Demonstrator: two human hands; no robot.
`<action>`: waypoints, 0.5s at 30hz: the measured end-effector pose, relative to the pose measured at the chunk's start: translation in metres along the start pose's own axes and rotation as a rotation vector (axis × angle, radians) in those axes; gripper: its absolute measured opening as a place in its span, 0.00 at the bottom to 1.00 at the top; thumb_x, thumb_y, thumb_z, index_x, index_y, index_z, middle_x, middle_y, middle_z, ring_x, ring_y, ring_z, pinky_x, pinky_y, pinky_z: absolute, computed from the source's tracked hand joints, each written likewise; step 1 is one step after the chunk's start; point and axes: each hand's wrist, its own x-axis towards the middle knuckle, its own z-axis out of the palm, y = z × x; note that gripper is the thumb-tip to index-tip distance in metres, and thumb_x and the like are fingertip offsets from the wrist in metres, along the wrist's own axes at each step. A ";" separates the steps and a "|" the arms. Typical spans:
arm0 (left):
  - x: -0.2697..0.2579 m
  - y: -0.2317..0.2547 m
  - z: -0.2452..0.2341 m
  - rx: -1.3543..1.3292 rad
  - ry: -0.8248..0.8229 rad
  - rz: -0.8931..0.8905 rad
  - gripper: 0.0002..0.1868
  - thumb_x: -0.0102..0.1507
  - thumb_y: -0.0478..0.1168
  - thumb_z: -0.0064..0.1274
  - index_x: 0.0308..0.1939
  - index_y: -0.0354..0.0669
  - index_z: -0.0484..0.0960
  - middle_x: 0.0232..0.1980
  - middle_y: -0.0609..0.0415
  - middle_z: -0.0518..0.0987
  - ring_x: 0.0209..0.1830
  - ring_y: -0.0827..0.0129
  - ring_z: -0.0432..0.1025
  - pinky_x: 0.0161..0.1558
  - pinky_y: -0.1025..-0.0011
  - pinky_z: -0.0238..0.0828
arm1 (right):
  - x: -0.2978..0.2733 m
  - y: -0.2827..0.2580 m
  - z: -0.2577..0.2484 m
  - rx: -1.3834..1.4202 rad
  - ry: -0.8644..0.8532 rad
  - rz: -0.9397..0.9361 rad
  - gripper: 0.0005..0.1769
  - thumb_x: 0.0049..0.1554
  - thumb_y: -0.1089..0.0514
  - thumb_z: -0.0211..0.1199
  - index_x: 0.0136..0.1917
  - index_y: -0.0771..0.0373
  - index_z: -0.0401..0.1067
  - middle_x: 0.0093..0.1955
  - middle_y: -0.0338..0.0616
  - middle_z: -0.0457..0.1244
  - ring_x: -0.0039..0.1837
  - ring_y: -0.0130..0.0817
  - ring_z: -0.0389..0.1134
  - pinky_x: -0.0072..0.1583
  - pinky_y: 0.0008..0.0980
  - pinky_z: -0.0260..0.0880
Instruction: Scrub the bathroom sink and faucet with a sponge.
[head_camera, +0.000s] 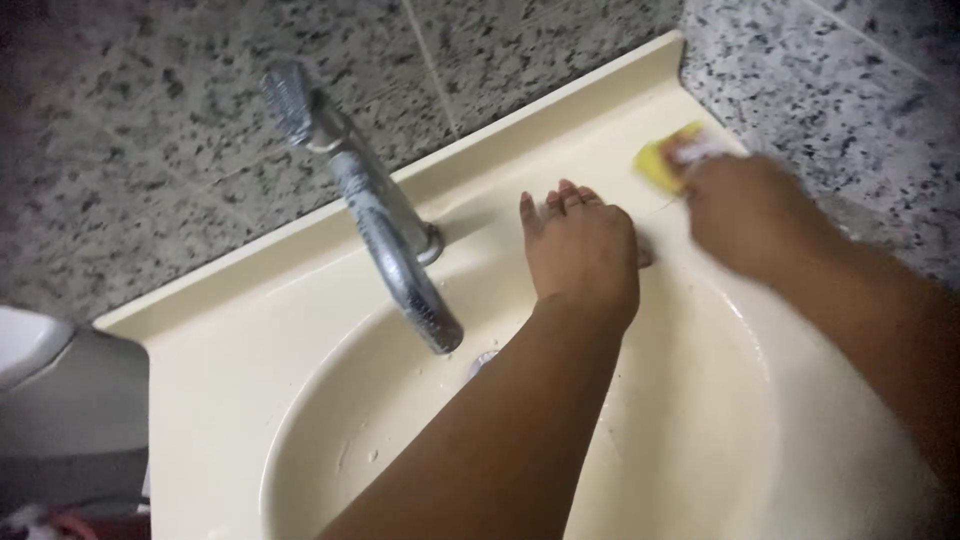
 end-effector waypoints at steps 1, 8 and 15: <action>-0.002 -0.002 -0.002 -0.007 0.001 -0.015 0.41 0.63 0.53 0.53 0.72 0.28 0.61 0.76 0.35 0.57 0.77 0.51 0.52 0.75 0.47 0.33 | 0.013 0.004 0.002 -0.003 -0.009 -0.014 0.20 0.57 0.59 0.57 0.62 0.60 0.76 0.50 0.62 0.69 0.49 0.57 0.73 0.55 0.50 0.74; 0.008 0.001 -0.004 -0.053 -0.076 -0.063 0.35 0.64 0.41 0.49 0.73 0.35 0.59 0.79 0.44 0.55 0.79 0.56 0.51 0.75 0.42 0.30 | -0.005 -0.010 0.005 -0.186 0.075 -0.013 0.22 0.50 0.60 0.65 0.58 0.68 0.75 0.54 0.61 0.68 0.56 0.58 0.70 0.59 0.52 0.71; 0.007 -0.012 -0.057 -0.160 -0.147 -0.145 0.44 0.63 0.42 0.52 0.79 0.42 0.49 0.84 0.50 0.44 0.84 0.60 0.38 0.77 0.42 0.30 | 0.013 -0.004 0.016 0.237 0.604 -0.058 0.14 0.49 0.63 0.69 0.50 0.71 0.78 0.51 0.59 0.69 0.53 0.51 0.72 0.57 0.43 0.73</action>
